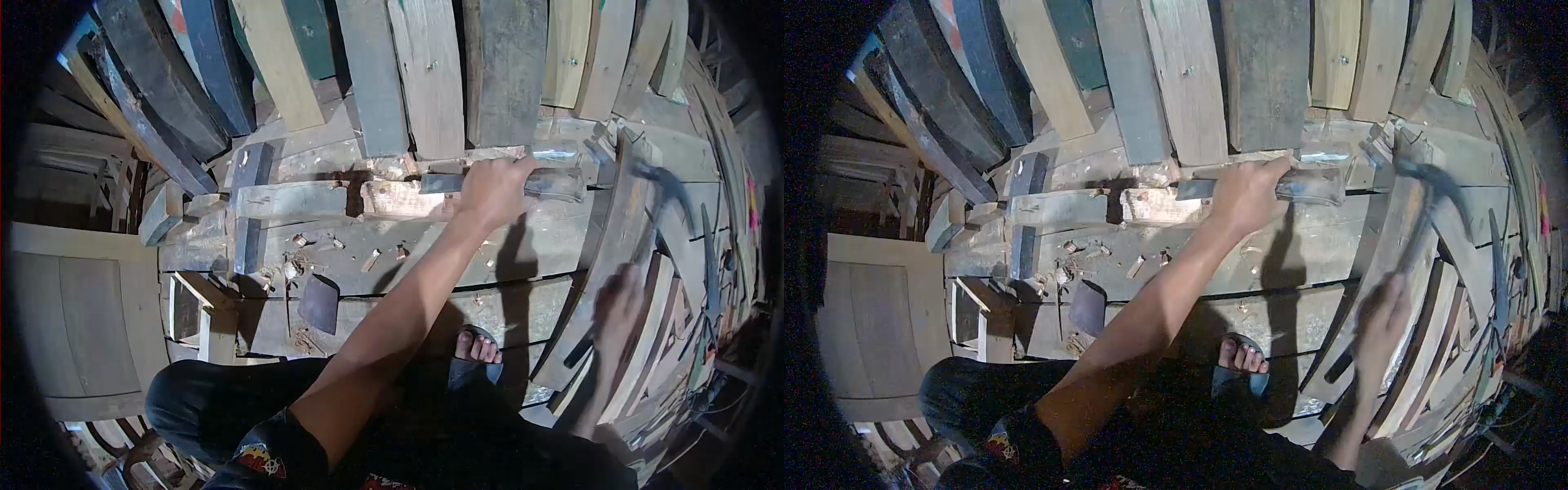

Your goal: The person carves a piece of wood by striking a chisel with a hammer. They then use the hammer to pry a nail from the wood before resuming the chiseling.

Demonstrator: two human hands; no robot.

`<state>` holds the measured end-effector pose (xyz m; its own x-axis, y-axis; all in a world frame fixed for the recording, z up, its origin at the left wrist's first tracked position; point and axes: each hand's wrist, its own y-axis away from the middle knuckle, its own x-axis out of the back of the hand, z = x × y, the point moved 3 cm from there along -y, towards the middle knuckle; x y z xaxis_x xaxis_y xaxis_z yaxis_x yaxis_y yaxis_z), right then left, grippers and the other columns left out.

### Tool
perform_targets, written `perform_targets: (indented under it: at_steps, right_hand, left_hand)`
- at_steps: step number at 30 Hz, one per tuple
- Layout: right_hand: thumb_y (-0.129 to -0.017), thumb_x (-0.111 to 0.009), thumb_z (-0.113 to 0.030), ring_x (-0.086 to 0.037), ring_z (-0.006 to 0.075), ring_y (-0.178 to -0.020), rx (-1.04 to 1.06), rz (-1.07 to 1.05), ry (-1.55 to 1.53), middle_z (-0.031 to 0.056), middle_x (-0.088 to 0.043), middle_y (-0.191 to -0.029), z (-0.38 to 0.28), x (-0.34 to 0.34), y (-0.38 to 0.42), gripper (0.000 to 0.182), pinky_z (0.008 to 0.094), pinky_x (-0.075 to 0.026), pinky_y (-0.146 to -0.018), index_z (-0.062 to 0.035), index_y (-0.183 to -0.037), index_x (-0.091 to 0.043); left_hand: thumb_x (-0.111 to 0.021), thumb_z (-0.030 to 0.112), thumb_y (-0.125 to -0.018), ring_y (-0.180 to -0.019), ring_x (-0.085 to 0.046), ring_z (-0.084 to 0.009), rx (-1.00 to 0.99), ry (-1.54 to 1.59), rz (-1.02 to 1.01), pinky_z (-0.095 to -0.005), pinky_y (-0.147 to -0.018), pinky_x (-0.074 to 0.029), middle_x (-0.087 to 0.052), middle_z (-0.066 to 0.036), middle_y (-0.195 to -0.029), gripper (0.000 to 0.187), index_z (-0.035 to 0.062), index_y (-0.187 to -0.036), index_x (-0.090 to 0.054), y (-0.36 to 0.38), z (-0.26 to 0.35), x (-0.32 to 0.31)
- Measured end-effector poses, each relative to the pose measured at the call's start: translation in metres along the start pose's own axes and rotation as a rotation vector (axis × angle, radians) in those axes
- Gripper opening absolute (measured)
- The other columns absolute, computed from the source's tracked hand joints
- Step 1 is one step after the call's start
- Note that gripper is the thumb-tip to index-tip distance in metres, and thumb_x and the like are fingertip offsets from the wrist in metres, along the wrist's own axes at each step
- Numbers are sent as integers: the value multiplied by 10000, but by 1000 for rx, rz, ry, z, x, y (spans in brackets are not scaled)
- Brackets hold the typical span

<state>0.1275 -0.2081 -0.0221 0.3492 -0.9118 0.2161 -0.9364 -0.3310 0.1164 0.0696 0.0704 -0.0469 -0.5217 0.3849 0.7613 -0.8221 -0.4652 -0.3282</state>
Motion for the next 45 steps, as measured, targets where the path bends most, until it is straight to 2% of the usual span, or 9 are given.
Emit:
perform_targets:
  at_steps: [4,14,23,28,31,33,38,42,45]
  right_hand:
    - [-1090,-517,-436,-449,51,-564,-134,-230,289,-55,-460,-667,9,-24,13,403,234,-366,-486,-43,-1038,-586]
    - [-1096,-498,-446,-297,-4,-495,-65,251,-28,-100,-379,-658,-54,34,-2,327,195,-217,-426,-139,-1029,-590]
    - [-1079,-509,-492,-346,25,-477,-152,99,4,-75,-425,-669,-32,36,13,403,212,-243,-416,-100,-1070,-599]
    - [-1073,-466,-564,-318,22,-439,180,359,-84,-60,-396,-604,-39,51,11,450,225,-228,-378,-126,-1006,-541]
    - [-1090,-464,-515,-353,21,-483,281,101,-372,-51,-395,-624,-46,64,8,430,222,-255,-407,-107,-959,-496]
    - [-1103,-459,-473,-370,22,-527,334,431,24,-52,-404,-659,-34,43,14,393,209,-275,-437,-108,-965,-502]
    - [-1119,-473,-358,-354,43,-526,79,21,122,-63,-426,-691,6,-19,49,295,224,-251,-452,-105,-982,-537]
    - [-1129,-454,-347,-352,16,-597,-41,90,64,-76,-397,-716,-1,10,49,305,204,-255,-500,-98,-985,-555]
    - [-1112,-483,-396,-407,29,-628,212,308,60,-46,-453,-759,5,52,30,336,204,-314,-524,-92,-995,-568]
  left_hand:
    - [-717,98,-742,-770,-730,-401,23,-149,-151,-514,-709,-586,-720,-201,-789,294,98,-1035,-704,18,-40,5]
    - [-820,173,-670,-742,-720,-393,-45,261,63,-473,-662,-575,-726,-209,-812,378,45,-1013,-724,-2,31,48]
    - [-697,73,-718,-706,-726,-402,-14,149,13,-504,-647,-587,-711,-223,-767,170,46,-886,-691,2,18,-7]
    - [-714,104,-734,-647,-717,-379,-61,76,86,-498,-618,-573,-700,-200,-711,141,58,-862,-676,15,11,-5]
    - [-763,153,-727,-627,-709,-374,-64,120,177,-491,-604,-564,-689,-192,-686,187,61,-865,-677,11,10,1]
    - [-761,138,-718,-627,-708,-375,-70,139,194,-491,-606,-566,-688,-188,-683,194,57,-874,-677,12,10,4]
    - [-792,209,-769,-584,-705,-327,-134,89,204,-433,-565,-569,-685,-159,-662,200,68,-845,-673,16,1,-8]
    - [-798,178,-681,-674,-705,-385,-106,126,212,-487,-632,-575,-692,-179,-721,267,70,-897,-683,17,5,4]
    - [-780,157,-663,-720,-700,-411,-55,101,136,-505,-655,-570,-692,-196,-747,280,74,-912,-682,17,3,-2]
